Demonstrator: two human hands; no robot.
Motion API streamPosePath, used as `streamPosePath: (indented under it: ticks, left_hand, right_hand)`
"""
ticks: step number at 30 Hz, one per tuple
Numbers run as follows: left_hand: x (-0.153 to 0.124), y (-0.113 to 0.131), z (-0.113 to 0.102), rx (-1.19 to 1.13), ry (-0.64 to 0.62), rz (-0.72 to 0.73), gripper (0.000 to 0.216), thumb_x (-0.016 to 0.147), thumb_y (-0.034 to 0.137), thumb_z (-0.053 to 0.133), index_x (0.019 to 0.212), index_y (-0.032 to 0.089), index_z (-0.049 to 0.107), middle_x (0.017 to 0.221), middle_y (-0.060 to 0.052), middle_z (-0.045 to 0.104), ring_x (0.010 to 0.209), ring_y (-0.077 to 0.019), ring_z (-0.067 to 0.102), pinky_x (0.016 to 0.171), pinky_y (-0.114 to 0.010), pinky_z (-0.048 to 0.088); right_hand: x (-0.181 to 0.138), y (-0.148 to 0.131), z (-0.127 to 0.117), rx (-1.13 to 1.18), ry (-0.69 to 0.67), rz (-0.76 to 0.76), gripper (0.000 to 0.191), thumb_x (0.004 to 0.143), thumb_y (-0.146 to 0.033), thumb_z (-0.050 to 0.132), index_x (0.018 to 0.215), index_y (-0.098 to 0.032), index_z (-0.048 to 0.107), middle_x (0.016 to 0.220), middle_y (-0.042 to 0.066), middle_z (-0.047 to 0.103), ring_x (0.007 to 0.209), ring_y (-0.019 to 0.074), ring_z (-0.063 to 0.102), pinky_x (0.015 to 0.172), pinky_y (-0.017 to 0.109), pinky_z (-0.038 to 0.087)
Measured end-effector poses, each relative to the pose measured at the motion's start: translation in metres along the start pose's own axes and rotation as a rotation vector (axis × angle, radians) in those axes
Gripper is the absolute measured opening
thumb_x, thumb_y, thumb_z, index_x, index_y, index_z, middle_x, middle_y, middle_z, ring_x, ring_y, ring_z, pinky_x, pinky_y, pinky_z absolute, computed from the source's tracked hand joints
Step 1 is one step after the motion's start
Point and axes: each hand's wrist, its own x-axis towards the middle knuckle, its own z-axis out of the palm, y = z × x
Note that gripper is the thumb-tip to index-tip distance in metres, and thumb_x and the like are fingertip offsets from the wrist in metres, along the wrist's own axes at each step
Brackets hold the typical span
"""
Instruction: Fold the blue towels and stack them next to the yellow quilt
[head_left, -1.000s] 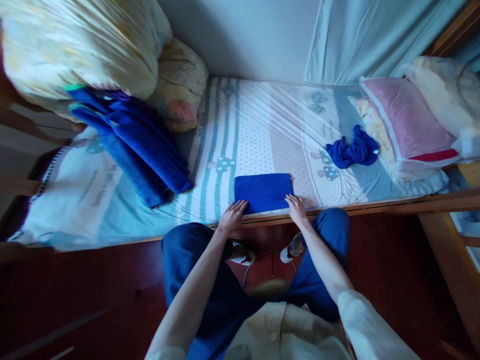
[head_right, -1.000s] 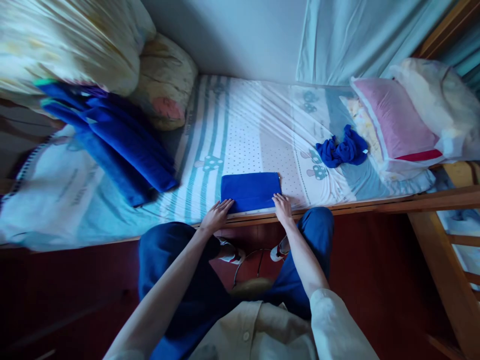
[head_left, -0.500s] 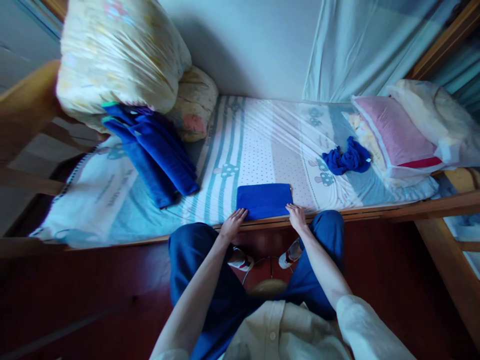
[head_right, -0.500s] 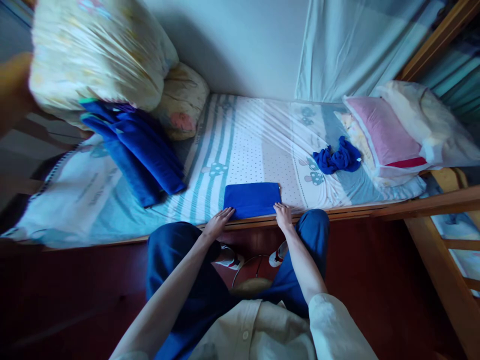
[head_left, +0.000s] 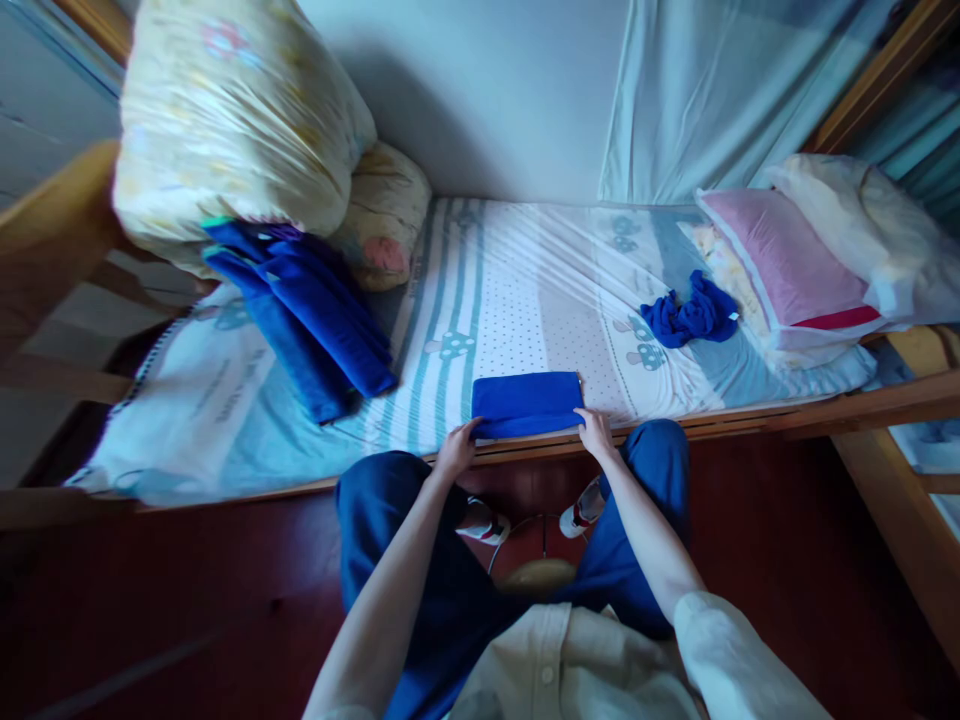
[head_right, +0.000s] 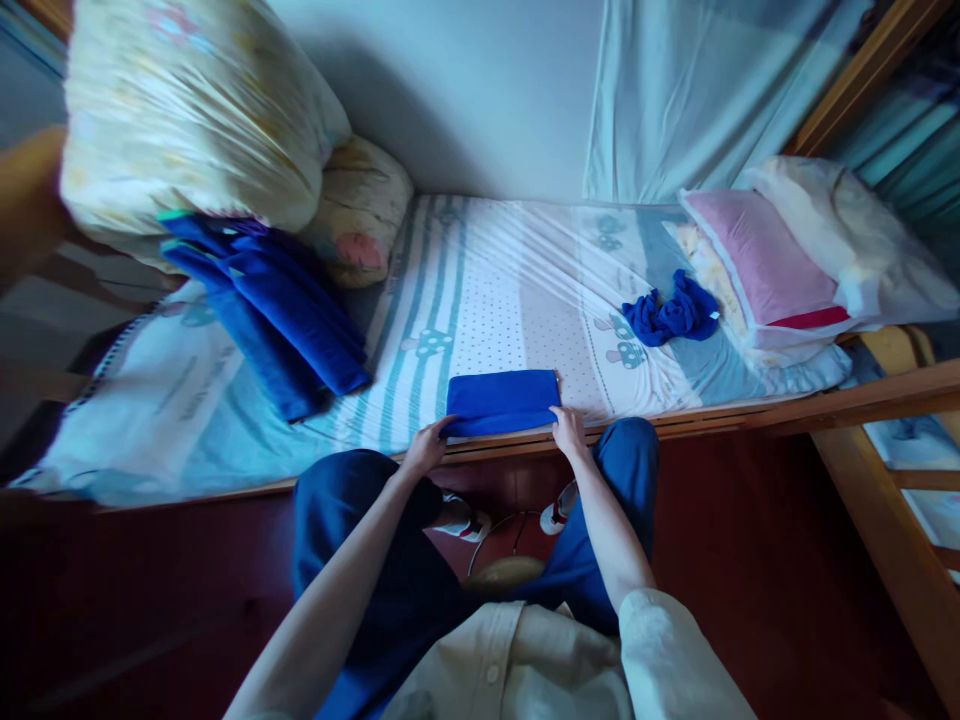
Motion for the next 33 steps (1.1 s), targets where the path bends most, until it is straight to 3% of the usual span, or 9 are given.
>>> streamPosePath:
  ticks: [4,8,14,19,23,33]
  left_hand:
    - [0.008,0.008,-0.004,-0.109,0.095,-0.219,0.048,0.083,0.015,0.052,0.129,0.014,0.063,0.118,-0.012,0.075,0.116,-0.0257,0.069,0.105,-0.039,0.052]
    - [0.012,0.014,-0.006,-0.161,0.144,-0.384,0.032,0.086,0.026,0.056,0.115,0.016,0.066,0.104,-0.011,0.078,0.101,-0.0248,0.073,0.092,-0.036,0.056]
    - [0.017,0.016,-0.010,-0.133,0.203,-0.425,0.030,0.089,0.039,0.055,0.105,0.019,0.070,0.089,-0.008,0.078,0.094,-0.0241,0.072,0.080,-0.031,0.055]
    - [0.017,0.015,-0.009,-0.100,0.148,-0.494,0.038,0.093,0.046,0.051,0.102,0.017,0.073,0.086,-0.011,0.078,0.095,-0.0276,0.072,0.079,-0.033,0.054]
    - [0.015,0.013,-0.007,-0.087,0.137,-0.501,0.038,0.092,0.047,0.053,0.098,0.017,0.074,0.081,-0.013,0.078,0.092,-0.0298,0.073,0.078,-0.036,0.054]
    - [0.015,0.007,-0.003,-0.071,0.130,-0.500,0.034,0.091,0.045,0.054,0.096,0.018,0.074,0.078,-0.011,0.078,0.089,-0.0299,0.073,0.078,-0.037,0.055]
  right_hand:
    - [0.010,0.003,0.006,0.054,0.071,0.144,0.038,0.092,-0.016,0.062,0.130,-0.015,0.067,0.122,0.014,0.074,0.115,0.0258,0.069,0.104,0.039,0.051]
    - [0.019,0.008,0.010,0.077,0.113,0.223,0.025,0.094,-0.028,0.060,0.110,-0.015,0.073,0.102,0.013,0.078,0.097,0.0270,0.072,0.090,0.037,0.054]
    - [0.023,0.014,0.014,0.130,0.189,0.219,0.032,0.097,-0.038,0.053,0.108,-0.016,0.073,0.099,0.012,0.078,0.093,0.0249,0.072,0.088,0.033,0.053]
    - [0.018,0.014,0.014,0.084,0.182,0.277,0.035,0.098,-0.040,0.052,0.109,-0.017,0.075,0.101,0.013,0.078,0.098,0.0248,0.071,0.090,0.032,0.051]
    - [0.014,0.013,0.014,0.042,0.133,0.382,0.032,0.097,-0.041,0.056,0.102,-0.018,0.078,0.094,0.012,0.079,0.093,0.0246,0.072,0.084,0.031,0.051]
    - [0.015,0.016,0.017,0.055,0.142,0.393,0.027,0.094,-0.038,0.060,0.099,-0.020,0.080,0.092,0.012,0.079,0.090,0.0253,0.073,0.079,0.031,0.052]
